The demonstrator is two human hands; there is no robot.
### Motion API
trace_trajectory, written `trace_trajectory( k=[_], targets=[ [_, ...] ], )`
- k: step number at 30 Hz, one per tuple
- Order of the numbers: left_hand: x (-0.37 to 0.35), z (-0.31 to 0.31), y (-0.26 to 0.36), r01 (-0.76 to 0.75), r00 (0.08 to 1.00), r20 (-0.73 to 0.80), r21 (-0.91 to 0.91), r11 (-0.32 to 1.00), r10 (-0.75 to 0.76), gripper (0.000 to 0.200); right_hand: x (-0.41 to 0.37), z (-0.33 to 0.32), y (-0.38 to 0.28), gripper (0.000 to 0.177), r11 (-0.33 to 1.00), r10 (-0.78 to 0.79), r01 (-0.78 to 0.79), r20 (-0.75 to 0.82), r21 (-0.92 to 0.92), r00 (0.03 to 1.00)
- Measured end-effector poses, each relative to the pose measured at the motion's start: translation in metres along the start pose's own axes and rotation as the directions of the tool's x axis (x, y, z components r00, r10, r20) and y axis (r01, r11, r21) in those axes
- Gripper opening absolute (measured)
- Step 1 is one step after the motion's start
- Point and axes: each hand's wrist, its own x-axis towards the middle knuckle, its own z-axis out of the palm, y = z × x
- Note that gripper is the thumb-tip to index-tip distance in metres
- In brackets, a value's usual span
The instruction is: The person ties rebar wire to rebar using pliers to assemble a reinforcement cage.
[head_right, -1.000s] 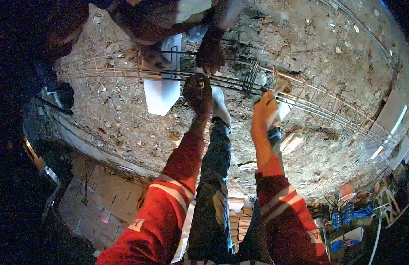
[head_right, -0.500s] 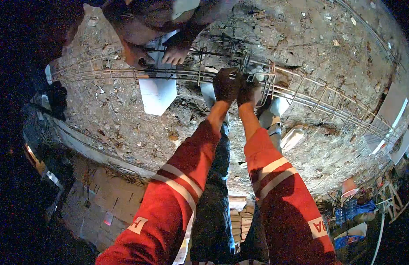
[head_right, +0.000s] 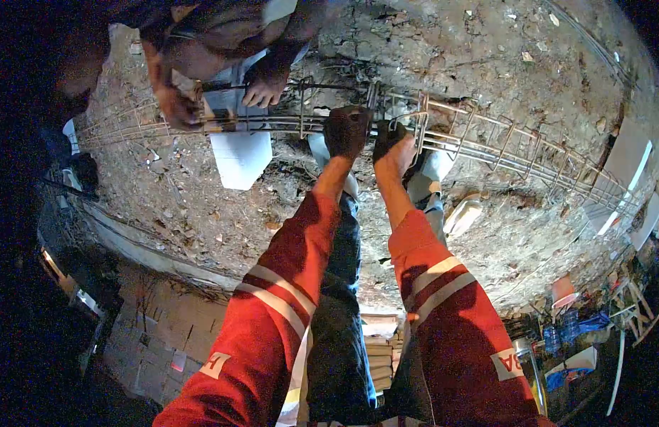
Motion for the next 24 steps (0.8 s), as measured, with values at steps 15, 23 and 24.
trace_trajectory(
  k=[15,23,24],
  targets=[
    [-0.039,0.033,-0.062,0.269,0.811,0.03,-0.906,0.327,-0.584,0.023,0.124,-0.236,-0.044,0.031,0.92,-0.204,0.246,0.165,-0.304,0.965],
    [-0.039,0.051,-0.073,0.187,0.805,0.051,-0.967,0.171,-0.591,0.022,0.249,-0.226,0.063,0.03,0.096,-0.177,0.78,0.761,-0.618,0.624],
    [-0.043,0.051,-0.082,0.165,0.86,0.063,-0.973,0.159,-0.506,0.025,0.261,-0.219,0.068,0.033,0.143,-0.15,0.732,0.717,-0.666,0.681]
  ],
)
